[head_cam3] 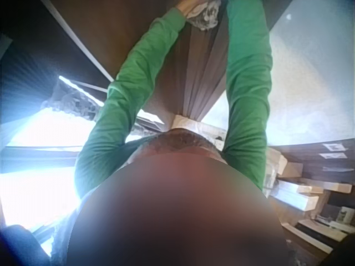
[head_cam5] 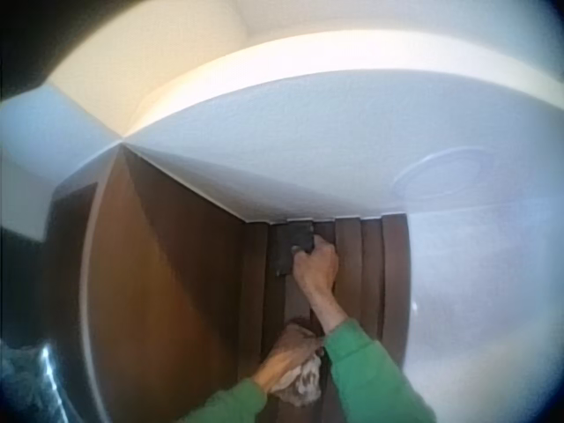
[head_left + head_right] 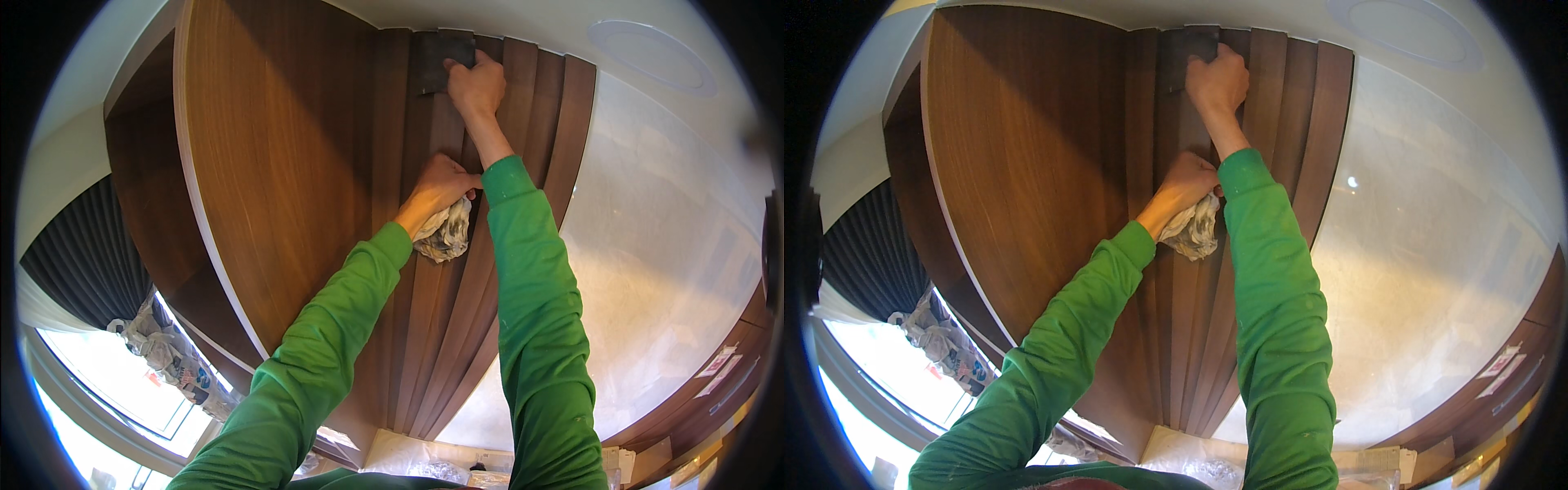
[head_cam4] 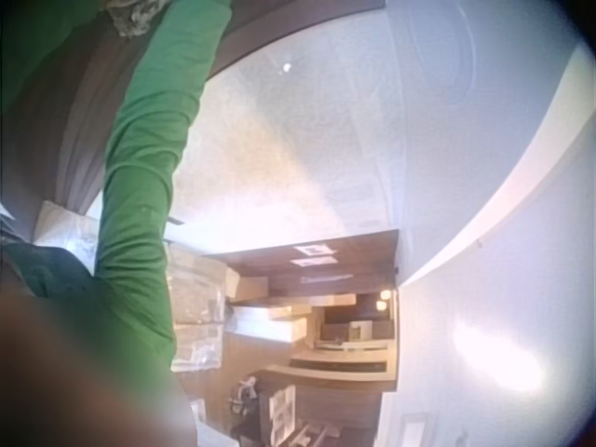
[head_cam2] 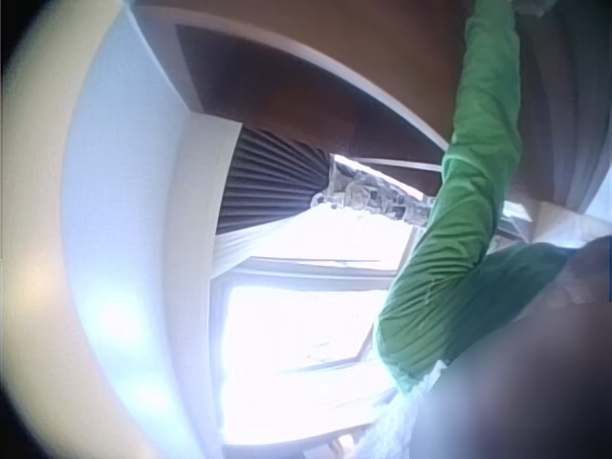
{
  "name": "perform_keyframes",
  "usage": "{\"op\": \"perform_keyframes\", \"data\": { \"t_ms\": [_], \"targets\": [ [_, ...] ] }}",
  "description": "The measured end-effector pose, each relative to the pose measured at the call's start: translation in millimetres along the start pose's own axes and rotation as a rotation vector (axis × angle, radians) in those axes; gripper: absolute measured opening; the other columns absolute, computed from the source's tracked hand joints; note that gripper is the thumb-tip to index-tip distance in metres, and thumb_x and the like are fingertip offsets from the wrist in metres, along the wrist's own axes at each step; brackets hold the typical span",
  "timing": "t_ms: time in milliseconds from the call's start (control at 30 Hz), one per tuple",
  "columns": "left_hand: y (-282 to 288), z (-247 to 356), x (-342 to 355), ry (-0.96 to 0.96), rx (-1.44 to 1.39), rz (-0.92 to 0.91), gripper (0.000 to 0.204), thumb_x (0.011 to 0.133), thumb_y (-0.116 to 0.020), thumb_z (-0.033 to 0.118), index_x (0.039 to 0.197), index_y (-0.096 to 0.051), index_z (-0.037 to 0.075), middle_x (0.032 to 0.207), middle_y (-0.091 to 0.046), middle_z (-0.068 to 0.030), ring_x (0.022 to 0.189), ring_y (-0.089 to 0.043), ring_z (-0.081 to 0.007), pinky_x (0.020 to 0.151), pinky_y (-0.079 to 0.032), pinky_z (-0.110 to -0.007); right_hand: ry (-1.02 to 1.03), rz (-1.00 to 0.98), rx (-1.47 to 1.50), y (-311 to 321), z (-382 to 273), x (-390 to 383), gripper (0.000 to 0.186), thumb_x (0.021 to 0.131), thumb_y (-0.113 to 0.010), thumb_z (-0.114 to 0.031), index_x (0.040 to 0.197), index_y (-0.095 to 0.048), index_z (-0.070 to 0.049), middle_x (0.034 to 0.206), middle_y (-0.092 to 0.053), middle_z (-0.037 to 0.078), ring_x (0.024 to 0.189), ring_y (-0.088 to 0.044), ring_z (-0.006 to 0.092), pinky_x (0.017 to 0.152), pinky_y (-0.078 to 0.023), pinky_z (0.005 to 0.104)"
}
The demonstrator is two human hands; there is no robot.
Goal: The person scrapes a wooden surface with a putty knife and wipes it with a cloth. Then the person sits on the floor, opens a paint can, pours paint into a tray, and stirs it with a brush.
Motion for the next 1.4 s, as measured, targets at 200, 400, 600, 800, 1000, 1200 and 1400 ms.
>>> {"op": "perform_keyframes", "data": {
  "t_ms": [200, 400, 600, 800, 1000, 1200, 1400],
  "targets": [
    [-0.4, -1.1, 0.0, -0.034, 0.016, 0.027, 0.032, 0.064, -0.081, 0.027, 0.062, -0.071, -0.003, 0.063, -0.069, -0.0116, 0.057, -0.063, -0.0183, 0.058, -0.049, -0.032, -0.02, -0.04, -0.035, 2.6, -10.1, -1.3, 0.03, 0.077, -0.073, -0.025, 0.098, -0.071, -0.005, 0.085, -0.071, 0.017, 0.087, -0.069, 0.0342, 0.08, -0.052, 0.0448],
    [-0.2, -1.2, 0.4, -0.043, 0.035, 0.027, 0.029, 0.064, -0.079, 0.026, 0.063, -0.071, -0.002, 0.064, -0.069, -0.0119, 0.057, -0.063, -0.0186, 0.059, -0.049, -0.032, -0.043, -0.029, -0.064, -0.6, -14.2, -1.5, 0.03, 0.078, -0.073, -0.027, 0.099, -0.072, -0.005, 0.082, -0.072, 0.016, 0.087, -0.069, 0.0322, 0.08, -0.051, 0.043],
    [0.8, 3.4, -2.3, -0.016, 0.028, 0.004, 0.028, 0.067, -0.079, 0.025, 0.064, -0.071, -0.002, 0.064, -0.069, -0.0116, 0.057, -0.062, -0.0177, 0.059, -0.049, -0.031, -0.019, -0.031, -0.007, -3.0, -9.5, 2.3, 0.033, 0.078, -0.073, -0.023, 0.105, -0.071, -0.004, 0.086, -0.072, 0.016, 0.085, -0.069, 0.0295, 0.075, -0.054, 0.0414],
    [-1.7, 7.8, -7.6, 0.01, -0.015, -0.004, 0.026, 0.074, -0.075, 0.024, 0.063, -0.071, 0.0, 0.066, -0.069, -0.0111, 0.059, -0.062, -0.0166, 0.058, -0.048, -0.032, -0.291, -0.199, 0.535, 62.2, -0.5, -51.2, 0.028, 0.082, -0.072, -0.008, 0.109, -0.069, -0.003, 0.092, -0.069, 0.005, 0.076, -0.061, 0.0112, 0.052, -0.047, 0.0256],
    [4.5, -4.9, -1.2, -0.185, -0.087, -0.027, 0.028, 0.08, -0.062, 0.026, 0.074, -0.064, -0.001, 0.064, -0.06, -0.0108, 0.062, -0.061, -0.0185, 0.053, -0.049, -0.032, -0.514, -0.107, 0.712, 203.9, 17.4, -208.8, 0.032, 0.084, -0.074, -0.014, 0.113, -0.065, -0.003, 0.091, -0.067, 0.003, 0.071, -0.06, 0.0092, 0.049, -0.044, 0.023],
    [-3.6, -24.4, -11.6, 0.016, -0.534, -0.184, 0.016, 0.07, -0.06, 0.012, 0.068, -0.062, -0.003, 0.063, -0.061, -0.0153, 0.054, -0.061, -0.0236, 0.051, -0.05, -0.034, -0.773, 0.019, 0.57, 292.5, 25.7, -301.2, 0.03, 0.085, -0.074, -0.013, 0.109, -0.063, 0.001, 0.088, -0.067, 0.006, 0.065, -0.059, 0.0109, 0.051, -0.044, 0.0249],
    [-83.8, -60.5, -109.4, 0.423, -0.668, -0.175, 0.008, 0.076, -0.065, 0.001, 0.077, -0.068, -0.005, 0.075, -0.065, -0.0126, 0.062, -0.062, -0.022, 0.055, -0.051, -0.036, -0.745, 0.052, 0.483, 327.6, 27.4, -336.9, 0.02, 0.086, -0.071, -0.01, 0.101, -0.064, 0.001, 0.083, -0.066, 0.005, 0.061, -0.055, 0.0092, 0.05, -0.043, 0.0239]
  ]
}}
Point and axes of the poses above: each hand's wrist, its own x-axis towards the middle knuckle, its own y-axis out of the back of the hand, z = x × y, the point moved 2 cm from there along x, towards the middle knuckle
